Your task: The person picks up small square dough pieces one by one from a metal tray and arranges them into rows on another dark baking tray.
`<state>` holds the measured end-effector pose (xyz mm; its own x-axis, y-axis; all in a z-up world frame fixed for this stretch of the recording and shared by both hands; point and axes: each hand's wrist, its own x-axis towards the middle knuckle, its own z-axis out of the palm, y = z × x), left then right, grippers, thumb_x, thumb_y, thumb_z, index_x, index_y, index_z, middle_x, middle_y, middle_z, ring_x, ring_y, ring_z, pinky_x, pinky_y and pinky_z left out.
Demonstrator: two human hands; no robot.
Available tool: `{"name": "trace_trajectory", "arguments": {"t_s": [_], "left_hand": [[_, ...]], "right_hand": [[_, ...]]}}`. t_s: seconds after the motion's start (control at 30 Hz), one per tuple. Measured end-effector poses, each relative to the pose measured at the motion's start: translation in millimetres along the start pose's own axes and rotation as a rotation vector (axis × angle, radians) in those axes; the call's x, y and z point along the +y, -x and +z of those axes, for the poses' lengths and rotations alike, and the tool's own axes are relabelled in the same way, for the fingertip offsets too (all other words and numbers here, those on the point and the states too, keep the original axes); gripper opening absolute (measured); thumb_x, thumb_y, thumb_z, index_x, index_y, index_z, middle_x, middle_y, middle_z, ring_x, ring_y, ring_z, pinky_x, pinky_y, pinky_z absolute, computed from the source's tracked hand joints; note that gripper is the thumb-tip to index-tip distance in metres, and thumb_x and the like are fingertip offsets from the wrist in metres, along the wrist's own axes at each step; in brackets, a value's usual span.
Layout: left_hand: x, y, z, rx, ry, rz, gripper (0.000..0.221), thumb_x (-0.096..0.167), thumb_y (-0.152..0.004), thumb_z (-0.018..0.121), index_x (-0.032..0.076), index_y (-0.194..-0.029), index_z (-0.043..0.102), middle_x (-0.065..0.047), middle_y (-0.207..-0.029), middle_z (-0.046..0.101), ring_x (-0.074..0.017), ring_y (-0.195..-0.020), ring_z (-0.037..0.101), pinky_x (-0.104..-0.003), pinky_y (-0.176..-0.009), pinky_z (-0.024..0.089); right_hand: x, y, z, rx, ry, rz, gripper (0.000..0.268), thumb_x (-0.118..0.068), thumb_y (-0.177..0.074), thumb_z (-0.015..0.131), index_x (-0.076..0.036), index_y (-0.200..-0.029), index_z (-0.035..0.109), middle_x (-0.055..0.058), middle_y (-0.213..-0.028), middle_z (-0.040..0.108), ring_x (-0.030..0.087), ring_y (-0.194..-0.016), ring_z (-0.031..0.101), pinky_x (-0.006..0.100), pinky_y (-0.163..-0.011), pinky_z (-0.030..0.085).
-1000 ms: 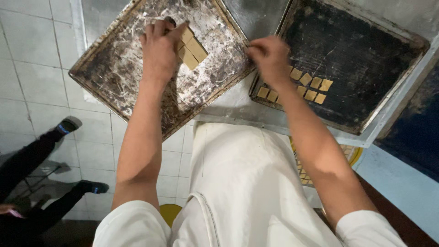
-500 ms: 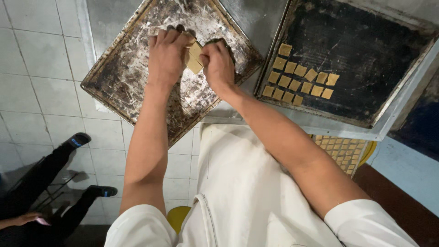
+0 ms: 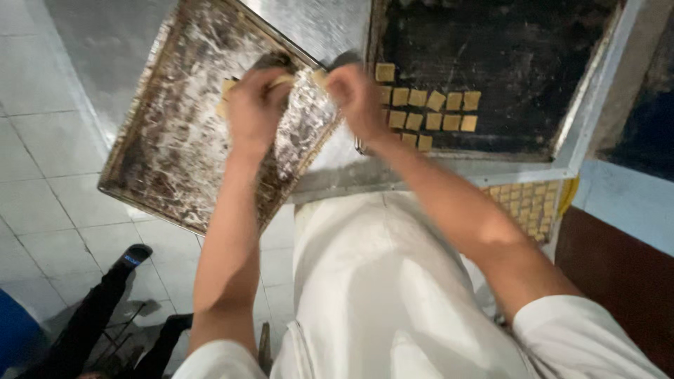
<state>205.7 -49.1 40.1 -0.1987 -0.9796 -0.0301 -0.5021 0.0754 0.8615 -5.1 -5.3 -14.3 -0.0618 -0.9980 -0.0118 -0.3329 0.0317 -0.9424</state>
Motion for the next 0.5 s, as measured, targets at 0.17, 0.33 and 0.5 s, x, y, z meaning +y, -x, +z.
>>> {"name": "trace_trajectory", "arguments": {"t_s": [0.17,0.33,0.5], "left_hand": [[34,-29,131,-0.083,0.091,0.274,0.013,0.004,-0.09,0.077,0.005,-0.103,0.076,-0.011,-0.098,0.073,-0.0355,-0.093,0.07,-0.044,-0.081,0.056],[56,-44,192,-0.213,-0.255,0.486,0.013,0.007,-0.092,0.076,0.01,-0.105,0.077,-0.007,-0.106,0.069,-0.0297,-0.106,0.059,-0.046,-0.096,0.047],[49,-43,184,-0.188,-0.433,0.532,0.039,0.032,-0.077,0.081,0.014,-0.112,0.078,-0.003,-0.109,0.061,-0.0247,-0.11,0.053,-0.051,-0.103,0.038]], "right_hand": [[49,3,-141,0.144,0.628,-0.378,0.012,-0.013,-0.109,0.073,-0.006,-0.102,0.066,0.01,-0.101,0.06,0.03,-0.094,0.059,0.047,-0.084,0.045],[67,24,-192,-0.06,0.938,-0.357,0.008,-0.011,-0.108,0.078,-0.011,-0.109,0.07,0.007,-0.117,0.056,0.028,-0.109,0.052,0.046,-0.093,0.04],[70,32,-200,-0.039,0.691,-0.276,0.031,-0.012,-0.095,0.086,-0.007,-0.121,0.07,0.007,-0.126,0.055,0.03,-0.117,0.053,0.045,-0.098,0.043]]}}
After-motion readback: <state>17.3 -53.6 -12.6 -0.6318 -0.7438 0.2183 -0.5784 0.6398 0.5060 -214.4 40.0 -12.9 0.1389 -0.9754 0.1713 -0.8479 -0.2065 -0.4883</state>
